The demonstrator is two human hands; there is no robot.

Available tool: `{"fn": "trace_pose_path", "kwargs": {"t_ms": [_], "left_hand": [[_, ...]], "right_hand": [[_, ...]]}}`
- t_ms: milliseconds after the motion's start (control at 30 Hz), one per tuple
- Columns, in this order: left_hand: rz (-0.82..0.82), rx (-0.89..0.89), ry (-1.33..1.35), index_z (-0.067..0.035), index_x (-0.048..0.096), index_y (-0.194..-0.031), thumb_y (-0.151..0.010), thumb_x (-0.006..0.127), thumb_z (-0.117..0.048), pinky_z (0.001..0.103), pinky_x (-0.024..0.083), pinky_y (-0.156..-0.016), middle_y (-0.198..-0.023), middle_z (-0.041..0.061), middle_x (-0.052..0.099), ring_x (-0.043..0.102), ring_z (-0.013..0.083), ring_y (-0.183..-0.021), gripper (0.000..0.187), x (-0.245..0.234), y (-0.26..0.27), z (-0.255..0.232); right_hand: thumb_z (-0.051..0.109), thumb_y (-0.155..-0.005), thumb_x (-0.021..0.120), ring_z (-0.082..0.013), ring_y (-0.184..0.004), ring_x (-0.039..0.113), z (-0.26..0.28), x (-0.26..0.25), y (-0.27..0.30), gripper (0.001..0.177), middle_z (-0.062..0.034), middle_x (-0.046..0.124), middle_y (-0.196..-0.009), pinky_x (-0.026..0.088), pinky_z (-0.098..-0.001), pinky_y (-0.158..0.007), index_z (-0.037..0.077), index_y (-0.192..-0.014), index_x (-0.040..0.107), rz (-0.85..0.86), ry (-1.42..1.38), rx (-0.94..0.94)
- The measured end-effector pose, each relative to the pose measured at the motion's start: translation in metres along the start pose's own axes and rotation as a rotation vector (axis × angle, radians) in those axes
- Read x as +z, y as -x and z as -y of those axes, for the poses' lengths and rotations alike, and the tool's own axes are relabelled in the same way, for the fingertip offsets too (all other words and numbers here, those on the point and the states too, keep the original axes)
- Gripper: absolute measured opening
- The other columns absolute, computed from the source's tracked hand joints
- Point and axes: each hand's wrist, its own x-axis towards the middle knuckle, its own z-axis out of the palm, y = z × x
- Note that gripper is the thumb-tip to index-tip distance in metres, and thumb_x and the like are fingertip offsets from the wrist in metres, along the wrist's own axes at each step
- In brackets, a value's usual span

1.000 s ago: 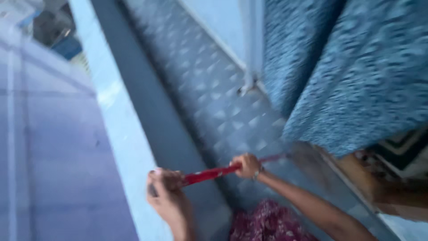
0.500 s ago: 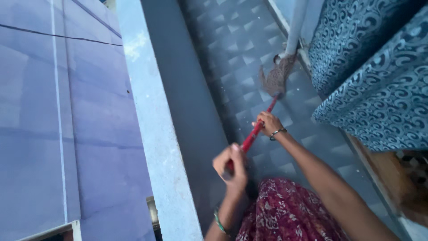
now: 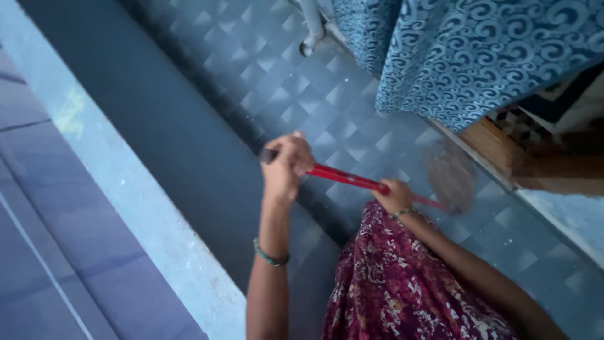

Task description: The person mops a tiled balcony floor using a red-handled mop. They move systematically along the length of the balcony, cleaning around obstacles such as potted plants, a plastic chair, and a wooden stool. The person navigates the space by stepping over items and maneuvering the mop into corners.

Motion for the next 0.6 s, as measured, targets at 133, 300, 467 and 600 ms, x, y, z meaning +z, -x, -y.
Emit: {"fn": "trace_pose_path", "kwargs": {"t_ms": [133,300,467,600], "left_hand": [[0.035,-0.242,-0.004,-0.005,0.047,-0.063,-0.1,0.058,-0.009,0.032,0.037,-0.05,-0.053,0.002,0.043,0.039,0.0128,-0.046,0.038,0.019,0.006,0.041],[0.098,-0.113,-0.056,-0.01,0.039,-0.061,-0.1,0.061,-0.008,0.03,0.036,-0.049,-0.054,-0.002,0.04,0.038,0.0103,-0.048,0.045,0.03,0.029,-0.016],[0.102,0.151,-0.403,-0.011,0.03,-0.061,-0.095,0.065,-0.008,0.03,0.031,-0.049,-0.055,-0.002,0.037,0.038,0.0101,-0.05,0.048,0.039,0.086,-0.099],[0.065,0.284,-0.602,-0.01,0.029,-0.063,-0.091,0.065,0.0,0.033,0.03,-0.053,-0.056,0.001,0.036,0.038,0.0134,-0.05,0.047,0.06,0.133,-0.112]], "right_hand": [[0.033,-0.087,0.073,-0.0244,-0.048,0.061,-0.053,0.006,0.027,0.035,-0.008,0.064,-0.054,0.049,-0.0427,-0.051,0.011,-0.061,0.069,-0.035,-0.006,0.142],[0.024,-0.08,0.072,-0.0357,-0.057,0.061,-0.005,0.006,0.022,0.024,-0.0146,0.063,-0.063,0.048,-0.0464,-0.055,0.008,-0.064,0.063,-0.347,-0.013,-0.173],[0.028,-0.092,0.07,-0.0359,-0.059,0.057,0.094,0.001,-0.018,0.042,-0.0149,0.055,-0.06,0.046,-0.0482,-0.061,0.005,-0.064,0.051,-0.317,-0.244,-0.394],[0.025,-0.093,0.072,-0.0358,-0.067,0.055,0.152,0.031,-0.049,0.039,-0.0133,0.055,-0.066,0.045,-0.0471,-0.067,0.005,-0.066,0.051,-0.265,-0.22,-0.715]]}}
